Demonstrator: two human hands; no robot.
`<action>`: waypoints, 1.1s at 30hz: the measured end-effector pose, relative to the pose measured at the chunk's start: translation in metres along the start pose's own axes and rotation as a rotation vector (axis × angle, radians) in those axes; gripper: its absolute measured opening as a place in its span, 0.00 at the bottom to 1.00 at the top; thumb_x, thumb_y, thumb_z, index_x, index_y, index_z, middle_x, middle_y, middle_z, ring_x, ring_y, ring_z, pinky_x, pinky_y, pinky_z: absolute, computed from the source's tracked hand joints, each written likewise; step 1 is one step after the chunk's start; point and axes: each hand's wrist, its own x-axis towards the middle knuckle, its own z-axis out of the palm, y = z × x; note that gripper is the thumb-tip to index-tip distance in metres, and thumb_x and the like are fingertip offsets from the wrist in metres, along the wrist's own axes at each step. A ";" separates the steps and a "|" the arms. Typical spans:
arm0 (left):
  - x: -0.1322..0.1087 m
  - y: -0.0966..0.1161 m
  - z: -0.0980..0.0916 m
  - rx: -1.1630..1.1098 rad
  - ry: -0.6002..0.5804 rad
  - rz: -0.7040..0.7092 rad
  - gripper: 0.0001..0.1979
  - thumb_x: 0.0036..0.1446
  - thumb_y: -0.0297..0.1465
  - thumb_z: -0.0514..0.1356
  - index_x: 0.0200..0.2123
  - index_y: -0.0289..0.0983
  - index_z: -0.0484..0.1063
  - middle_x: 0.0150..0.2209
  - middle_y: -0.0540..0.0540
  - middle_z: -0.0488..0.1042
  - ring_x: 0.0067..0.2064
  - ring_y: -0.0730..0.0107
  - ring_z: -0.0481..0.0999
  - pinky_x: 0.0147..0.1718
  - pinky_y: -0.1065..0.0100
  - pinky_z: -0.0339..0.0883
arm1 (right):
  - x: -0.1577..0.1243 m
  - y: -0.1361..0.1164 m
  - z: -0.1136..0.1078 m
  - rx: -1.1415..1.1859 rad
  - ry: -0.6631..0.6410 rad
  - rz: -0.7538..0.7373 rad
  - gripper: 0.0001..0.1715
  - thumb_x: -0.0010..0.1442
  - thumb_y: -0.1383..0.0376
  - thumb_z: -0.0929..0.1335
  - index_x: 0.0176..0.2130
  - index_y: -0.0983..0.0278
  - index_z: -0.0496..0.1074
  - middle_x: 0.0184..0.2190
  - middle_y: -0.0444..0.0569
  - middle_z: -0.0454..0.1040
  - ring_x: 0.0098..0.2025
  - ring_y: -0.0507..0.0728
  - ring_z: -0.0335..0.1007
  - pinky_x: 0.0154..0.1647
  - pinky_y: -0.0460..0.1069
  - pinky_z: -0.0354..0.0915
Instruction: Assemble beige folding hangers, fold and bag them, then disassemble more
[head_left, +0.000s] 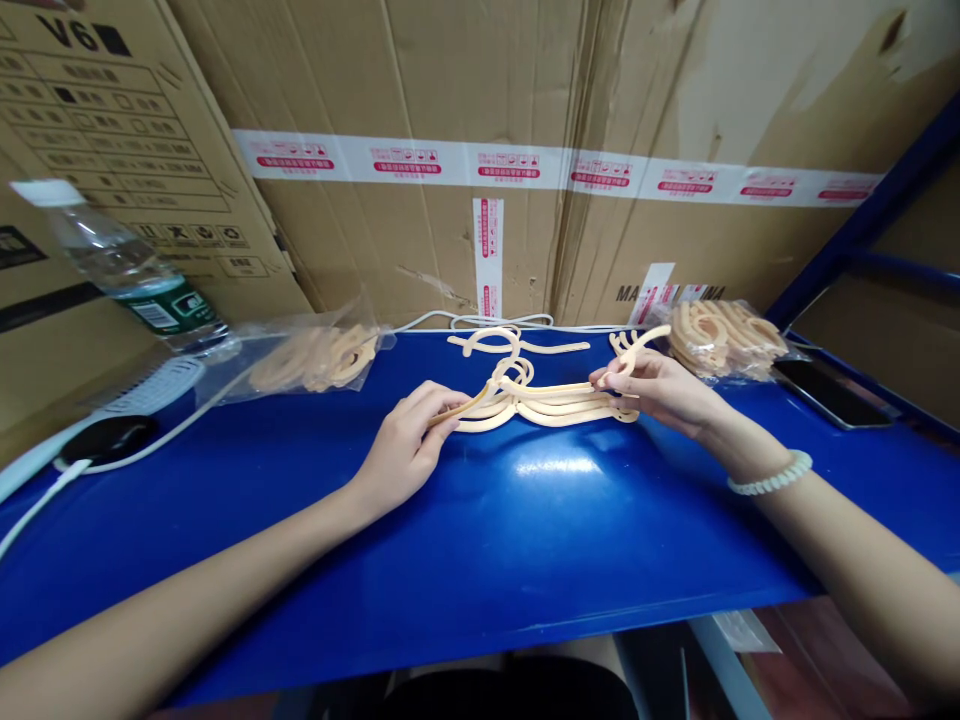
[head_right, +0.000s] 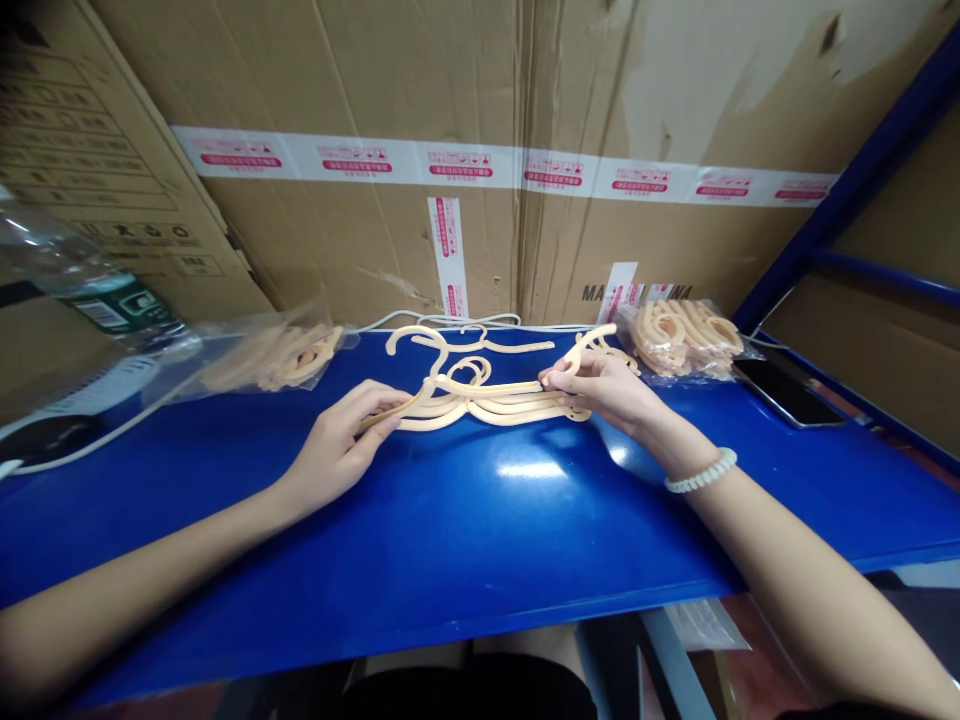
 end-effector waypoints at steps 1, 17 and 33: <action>0.000 -0.001 0.000 0.006 -0.002 -0.002 0.08 0.68 0.26 0.54 0.46 0.38 0.72 0.44 0.45 0.75 0.47 0.63 0.74 0.46 0.64 0.66 | 0.000 0.001 0.000 -0.006 -0.010 0.002 0.19 0.44 0.56 0.82 0.29 0.63 0.77 0.37 0.49 0.80 0.37 0.55 0.75 0.35 0.48 0.70; 0.000 0.003 0.000 0.003 0.041 0.033 0.09 0.69 0.27 0.53 0.44 0.38 0.73 0.42 0.43 0.74 0.44 0.64 0.75 0.45 0.65 0.70 | -0.004 -0.007 0.003 0.083 -0.220 0.140 0.16 0.44 0.60 0.81 0.27 0.65 0.76 0.33 0.50 0.81 0.38 0.59 0.81 0.41 0.51 0.77; 0.001 0.002 0.000 -0.004 0.041 0.027 0.09 0.69 0.26 0.53 0.45 0.38 0.73 0.43 0.43 0.74 0.45 0.64 0.75 0.45 0.65 0.69 | -0.001 0.005 0.015 -0.022 -0.044 -0.071 0.22 0.41 0.57 0.83 0.28 0.66 0.76 0.26 0.50 0.81 0.29 0.54 0.79 0.35 0.48 0.76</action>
